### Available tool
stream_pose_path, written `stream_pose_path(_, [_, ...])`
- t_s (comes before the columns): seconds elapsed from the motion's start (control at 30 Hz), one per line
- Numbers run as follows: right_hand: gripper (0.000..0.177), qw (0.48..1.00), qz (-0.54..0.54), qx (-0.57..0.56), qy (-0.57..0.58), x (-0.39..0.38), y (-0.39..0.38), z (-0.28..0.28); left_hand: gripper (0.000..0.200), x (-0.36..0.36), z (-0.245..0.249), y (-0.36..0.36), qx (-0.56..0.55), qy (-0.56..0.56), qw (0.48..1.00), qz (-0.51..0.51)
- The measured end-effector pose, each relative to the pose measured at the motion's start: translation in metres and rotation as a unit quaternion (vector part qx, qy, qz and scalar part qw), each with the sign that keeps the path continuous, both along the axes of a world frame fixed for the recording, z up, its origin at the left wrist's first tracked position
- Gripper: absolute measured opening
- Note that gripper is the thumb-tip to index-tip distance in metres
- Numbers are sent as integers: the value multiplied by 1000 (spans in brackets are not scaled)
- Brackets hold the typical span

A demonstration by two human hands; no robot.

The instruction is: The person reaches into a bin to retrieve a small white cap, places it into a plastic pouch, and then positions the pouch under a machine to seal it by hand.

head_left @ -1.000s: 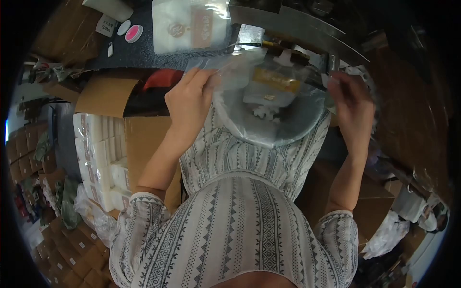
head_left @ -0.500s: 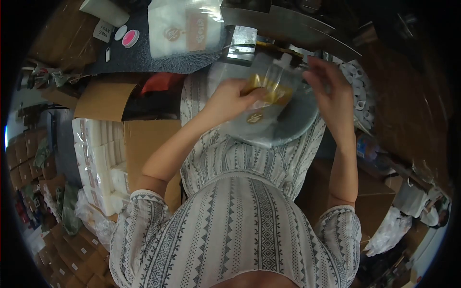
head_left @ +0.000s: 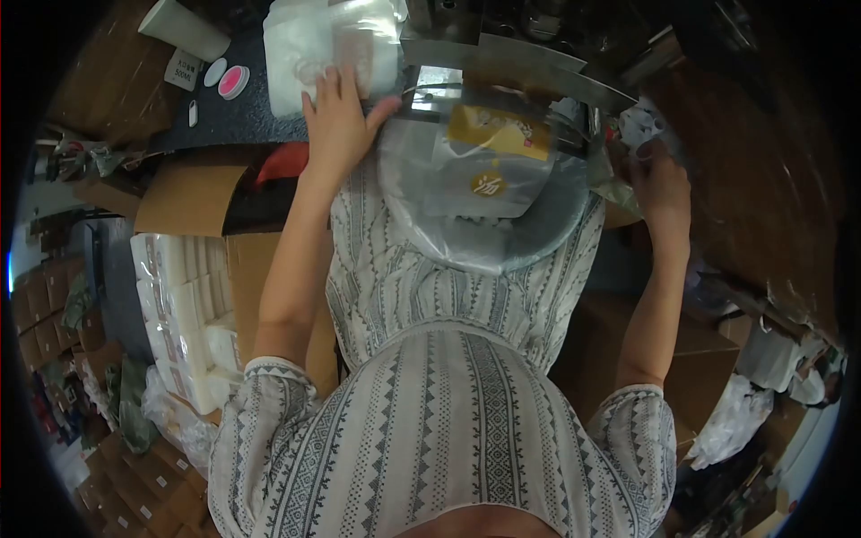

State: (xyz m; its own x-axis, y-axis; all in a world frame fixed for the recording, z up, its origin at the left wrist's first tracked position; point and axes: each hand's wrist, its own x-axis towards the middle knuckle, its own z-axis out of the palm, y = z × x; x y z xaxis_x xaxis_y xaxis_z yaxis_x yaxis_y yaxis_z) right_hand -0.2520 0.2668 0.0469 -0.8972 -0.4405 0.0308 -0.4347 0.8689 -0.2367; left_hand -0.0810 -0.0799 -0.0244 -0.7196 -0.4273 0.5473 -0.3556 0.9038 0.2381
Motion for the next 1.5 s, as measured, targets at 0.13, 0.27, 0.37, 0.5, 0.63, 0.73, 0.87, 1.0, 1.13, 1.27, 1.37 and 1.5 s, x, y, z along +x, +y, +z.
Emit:
stream_pose_path(0.13, [21, 999, 9, 34, -23, -8, -3, 0, 52, 33, -7, 17, -80, -85, 992, -44])
stream_pose_path(0.27, [23, 1000, -3, 2, 13, 4, -2, 12, 25, 56, 35, 16, 65, -113, 991, 23])
stream_pose_path(0.37, [25, 976, -37, -171, -130, 23, -25, 37, 16, 65, 56, 40, 125, -68, 990, 12])
stream_pose_path(0.5, [24, 901, 203, -352, -150, 61, -69, 44, 18, 58, 64, 73, 146, -21, 987, -69])
stream_pose_path(0.63, [24, 900, 297, -313, -62, 68, -82, 52, 18, 57, 70, 82, 162, -42, 982, -91])
stream_pose_path(0.73, [23, 902, 297, -303, -79, 68, -80, 52, 13, 56, 71, 82, 190, -54, 971, -135])
stream_pose_path(0.87, [23, 912, 275, -276, -129, 63, -77, 50, 14, 51, 69, 88, 253, -65, 946, -192])
stream_pose_path(1.0, [22, 910, 251, -274, -181, 62, -72, 48, 22, 51, 59, 94, 465, -56, 865, -179])
stream_pose_path(1.13, [22, 906, 262, -284, -174, 59, -65, 46, 23, 49, 55, 93, 454, -69, 876, -146])
stream_pose_path(1.27, [22, 916, 301, -226, -136, 61, -65, 49, 21, 48, 55, 92, 412, -88, 897, -134])
stream_pose_path(1.37, [23, 913, 322, -222, -118, 61, -67, 46, 18, 47, 55, 94, 426, -89, 891, -128])
stream_pose_path(1.5, [24, 908, 306, -215, -190, 61, -68, 48, 18, 46, 54, 96, 388, -90, 899, -183])
